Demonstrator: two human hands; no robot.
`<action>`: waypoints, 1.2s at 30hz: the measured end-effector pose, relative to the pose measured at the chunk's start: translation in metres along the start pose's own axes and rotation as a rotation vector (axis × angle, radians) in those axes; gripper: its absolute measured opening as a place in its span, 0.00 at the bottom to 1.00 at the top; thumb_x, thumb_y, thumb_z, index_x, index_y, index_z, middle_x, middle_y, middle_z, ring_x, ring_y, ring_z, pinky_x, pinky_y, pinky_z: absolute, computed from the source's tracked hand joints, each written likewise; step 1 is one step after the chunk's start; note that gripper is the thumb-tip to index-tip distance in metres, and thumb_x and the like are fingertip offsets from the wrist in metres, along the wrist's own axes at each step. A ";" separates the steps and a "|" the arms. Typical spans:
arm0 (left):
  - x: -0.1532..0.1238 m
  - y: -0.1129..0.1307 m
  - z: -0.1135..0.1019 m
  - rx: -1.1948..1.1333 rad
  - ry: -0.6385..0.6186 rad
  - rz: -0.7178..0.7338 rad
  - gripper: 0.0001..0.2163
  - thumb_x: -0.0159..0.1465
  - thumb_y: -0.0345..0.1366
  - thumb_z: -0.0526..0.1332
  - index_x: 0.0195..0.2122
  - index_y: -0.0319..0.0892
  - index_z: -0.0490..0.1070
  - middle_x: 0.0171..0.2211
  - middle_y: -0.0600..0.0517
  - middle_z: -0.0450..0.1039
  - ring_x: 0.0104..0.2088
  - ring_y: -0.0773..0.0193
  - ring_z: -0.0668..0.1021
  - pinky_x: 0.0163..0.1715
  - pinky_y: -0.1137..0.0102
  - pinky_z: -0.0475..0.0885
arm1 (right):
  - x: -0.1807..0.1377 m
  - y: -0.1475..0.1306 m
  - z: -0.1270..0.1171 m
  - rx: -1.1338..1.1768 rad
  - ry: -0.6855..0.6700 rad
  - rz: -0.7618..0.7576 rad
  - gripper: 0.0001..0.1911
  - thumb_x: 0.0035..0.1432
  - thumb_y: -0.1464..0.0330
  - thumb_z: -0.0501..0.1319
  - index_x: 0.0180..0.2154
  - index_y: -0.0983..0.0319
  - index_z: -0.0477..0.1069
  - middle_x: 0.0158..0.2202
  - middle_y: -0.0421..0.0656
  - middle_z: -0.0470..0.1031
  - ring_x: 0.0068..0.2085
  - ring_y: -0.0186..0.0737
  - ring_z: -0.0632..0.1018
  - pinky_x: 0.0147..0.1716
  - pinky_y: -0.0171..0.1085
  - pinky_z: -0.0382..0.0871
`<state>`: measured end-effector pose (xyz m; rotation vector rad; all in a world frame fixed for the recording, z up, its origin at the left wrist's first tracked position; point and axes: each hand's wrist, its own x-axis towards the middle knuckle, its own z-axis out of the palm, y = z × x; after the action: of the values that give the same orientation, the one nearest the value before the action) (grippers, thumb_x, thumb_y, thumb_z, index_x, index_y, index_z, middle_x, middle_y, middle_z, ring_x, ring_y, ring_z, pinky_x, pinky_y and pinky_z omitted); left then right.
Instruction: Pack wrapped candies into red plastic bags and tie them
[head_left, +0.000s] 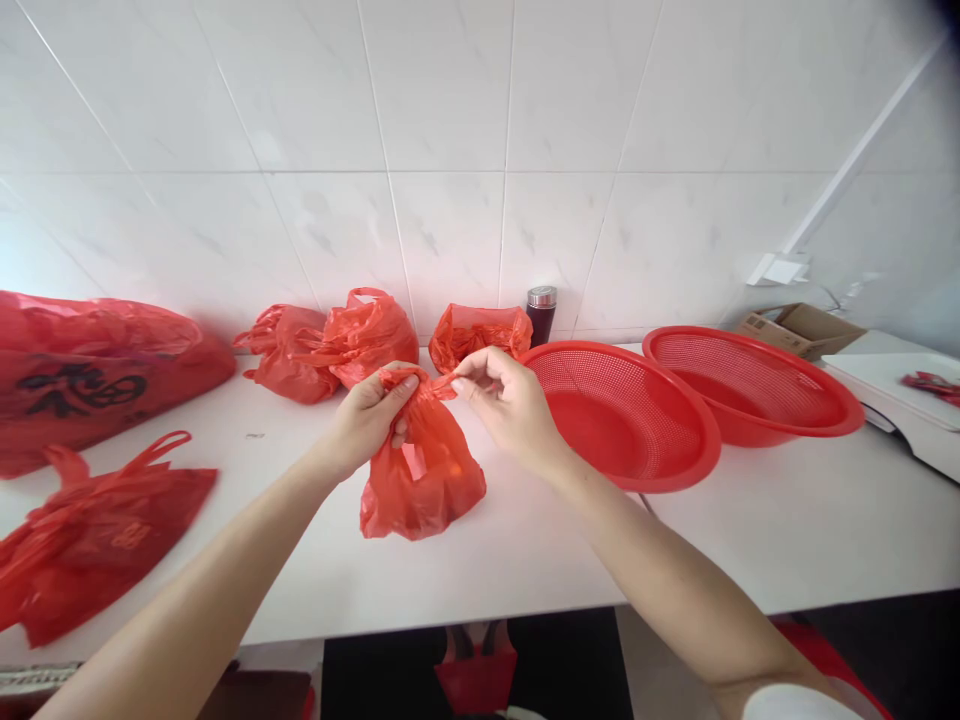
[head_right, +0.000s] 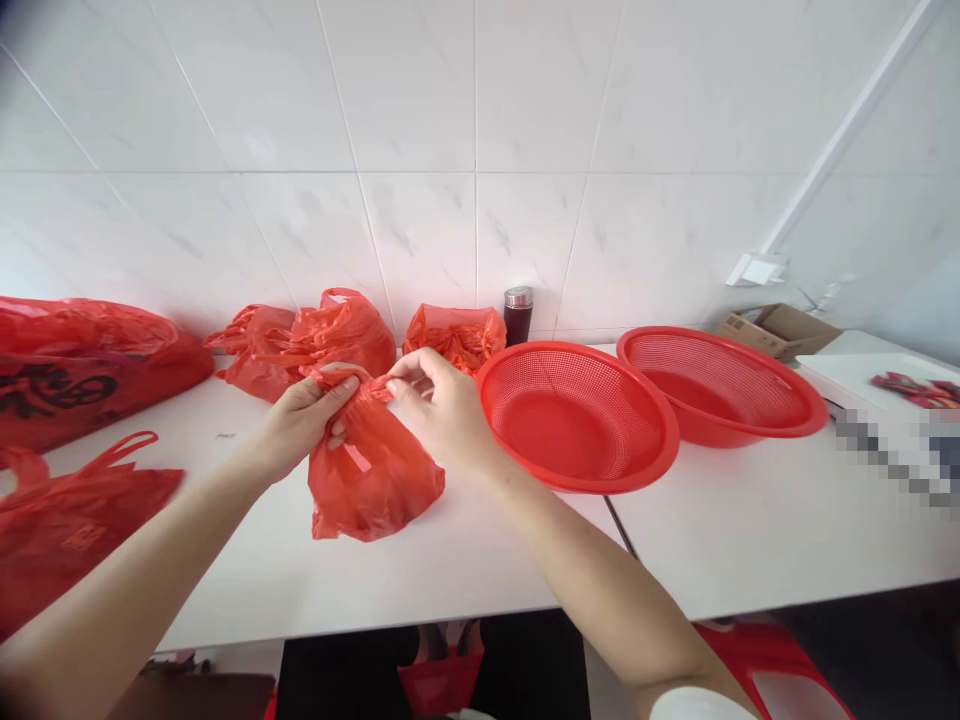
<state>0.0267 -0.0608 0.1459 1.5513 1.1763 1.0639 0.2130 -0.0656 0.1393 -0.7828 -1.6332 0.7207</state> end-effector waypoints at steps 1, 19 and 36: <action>0.000 0.000 0.000 -0.008 -0.016 -0.029 0.12 0.67 0.47 0.56 0.38 0.43 0.69 0.16 0.60 0.63 0.17 0.70 0.68 0.22 0.74 0.67 | -0.006 -0.003 0.003 -0.030 0.003 -0.056 0.01 0.62 0.69 0.59 0.36 0.60 0.69 0.35 0.39 0.77 0.37 0.33 0.77 0.38 0.35 0.71; -0.017 0.005 -0.004 0.562 -0.301 0.372 0.04 0.62 0.29 0.58 0.31 0.43 0.69 0.32 0.53 0.74 0.33 0.64 0.77 0.34 0.69 0.72 | -0.018 0.031 0.018 0.253 -0.182 0.205 0.15 0.69 0.61 0.51 0.53 0.55 0.68 0.39 0.40 0.75 0.41 0.37 0.77 0.46 0.41 0.71; -0.040 -0.027 -0.027 0.657 -0.166 0.440 0.15 0.66 0.37 0.55 0.50 0.49 0.77 0.40 0.48 0.79 0.36 0.61 0.79 0.35 0.70 0.73 | -0.034 0.029 0.014 0.273 -0.473 0.219 0.20 0.59 0.59 0.63 0.24 0.60 0.56 0.23 0.32 0.54 0.25 0.29 0.59 0.26 0.32 0.55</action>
<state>-0.0119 -0.0922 0.1215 2.4472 1.1559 0.8238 0.2080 -0.0768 0.0943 -0.6266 -1.8259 1.3338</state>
